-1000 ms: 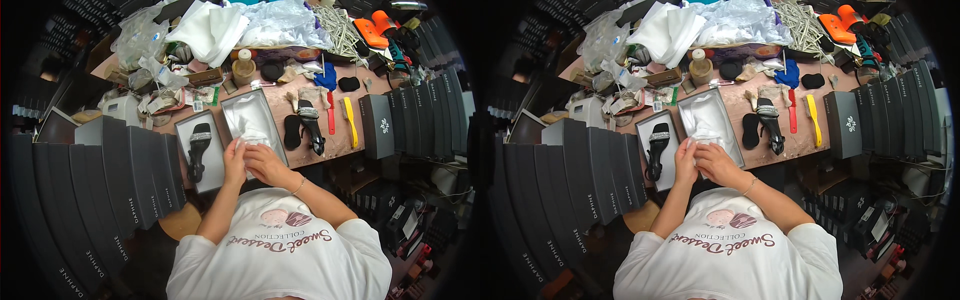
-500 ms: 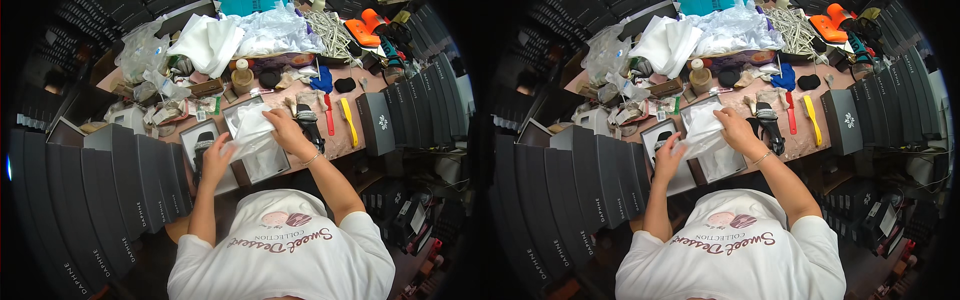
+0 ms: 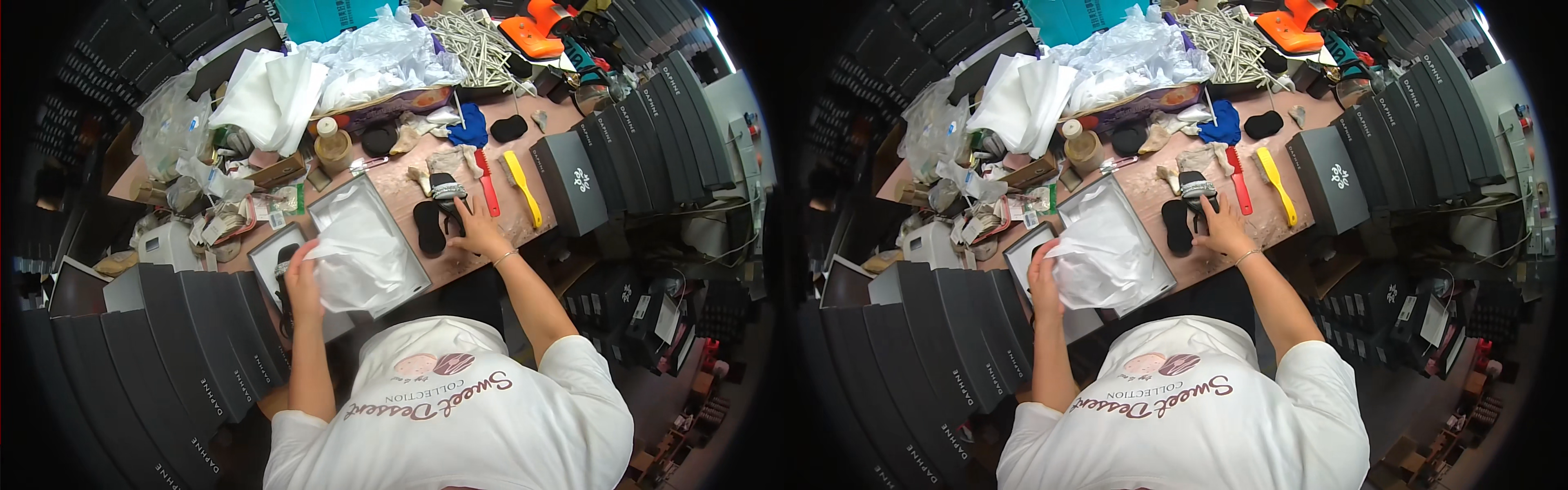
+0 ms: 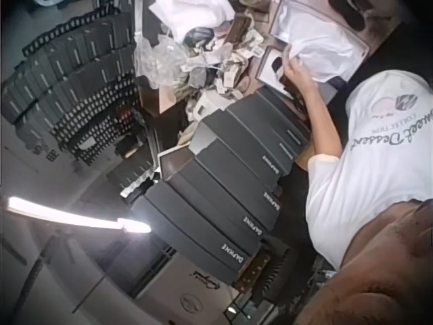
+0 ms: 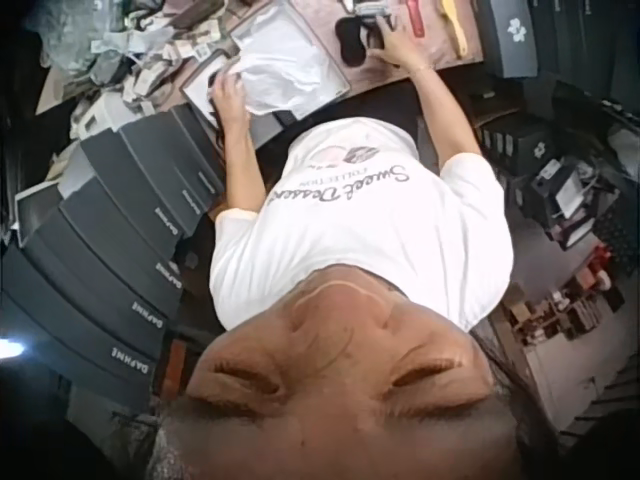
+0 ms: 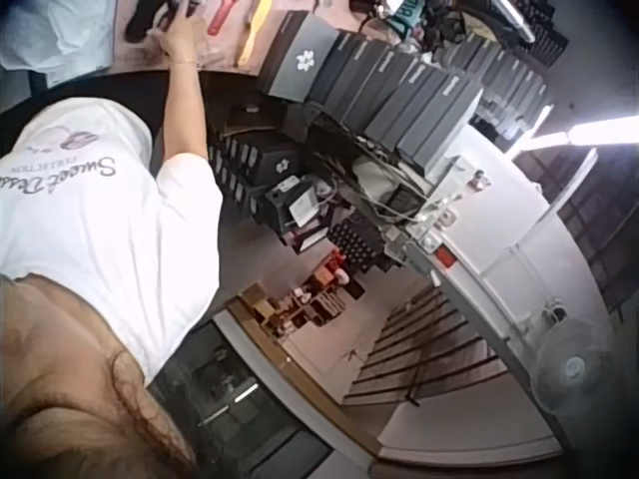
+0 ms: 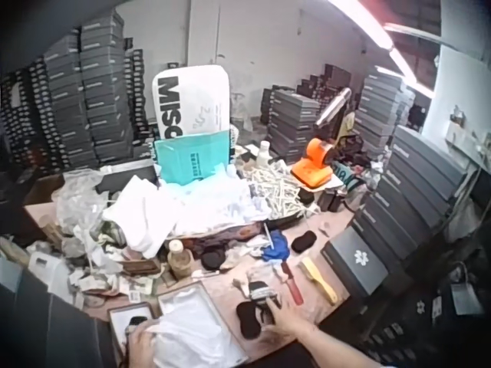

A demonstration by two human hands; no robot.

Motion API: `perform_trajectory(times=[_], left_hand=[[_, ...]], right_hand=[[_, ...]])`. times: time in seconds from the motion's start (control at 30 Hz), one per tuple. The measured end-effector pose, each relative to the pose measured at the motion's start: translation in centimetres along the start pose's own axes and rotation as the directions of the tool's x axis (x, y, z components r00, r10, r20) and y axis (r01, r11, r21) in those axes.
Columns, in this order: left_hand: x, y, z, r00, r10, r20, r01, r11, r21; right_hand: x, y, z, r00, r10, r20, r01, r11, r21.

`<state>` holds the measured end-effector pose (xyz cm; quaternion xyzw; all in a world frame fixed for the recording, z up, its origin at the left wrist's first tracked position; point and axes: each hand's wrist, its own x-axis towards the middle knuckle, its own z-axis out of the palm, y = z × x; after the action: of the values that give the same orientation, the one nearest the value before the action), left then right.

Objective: Inspecting and packing shoes into boxes with protective materials.

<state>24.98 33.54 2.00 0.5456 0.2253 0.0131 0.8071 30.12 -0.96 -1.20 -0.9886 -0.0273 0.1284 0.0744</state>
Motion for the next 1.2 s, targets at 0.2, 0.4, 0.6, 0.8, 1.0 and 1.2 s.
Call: perform_trajectory(times=[0.2, 0.4, 0.6, 0.8, 1.0, 1.2], left_hand=[[2.7, -1.7, 4.0, 0.964, 0.263, 0.04, -0.258, 0.888, 0.381], [2.3, -2.6, 6.6, 0.981, 0.193, 0.014, -0.193, 0.968, 0.164], [-4.0, 0.9, 8.5, 0.874, 0.418, 0.248, -0.478, 0.833, 0.28], [-6.2, 1.3, 6.6, 0.776, 0.457, 0.434, -0.629, 0.603, 0.49], [-11.6, -1.0, 9.8, 0.585, 0.462, 0.667, -0.758, 0.604, 0.247], [-13.3, -3.7, 12.7, 0.172, 0.369, 0.914, -0.869, 0.493, -0.036]], right_hand=[[-1.3, 3.7, 3.6, 0.964, -0.086, -0.25, 0.227, 0.754, 0.617], [-10.3, -2.5, -15.2, 0.744, -0.592, 0.309, -0.177, 0.271, 0.946], [-7.9, -9.2, -7.7, 0.855, -0.392, 0.34, -0.337, 0.081, 0.938], [-7.0, -12.1, -4.0, 0.931, -0.183, 0.315, -0.364, -0.421, 0.831], [-4.1, -9.4, 2.5, 0.991, -0.091, -0.098, 0.056, -0.384, 0.922], [-2.5, -9.5, 2.9, 0.992, 0.027, -0.125, 0.127, -0.305, 0.944]])
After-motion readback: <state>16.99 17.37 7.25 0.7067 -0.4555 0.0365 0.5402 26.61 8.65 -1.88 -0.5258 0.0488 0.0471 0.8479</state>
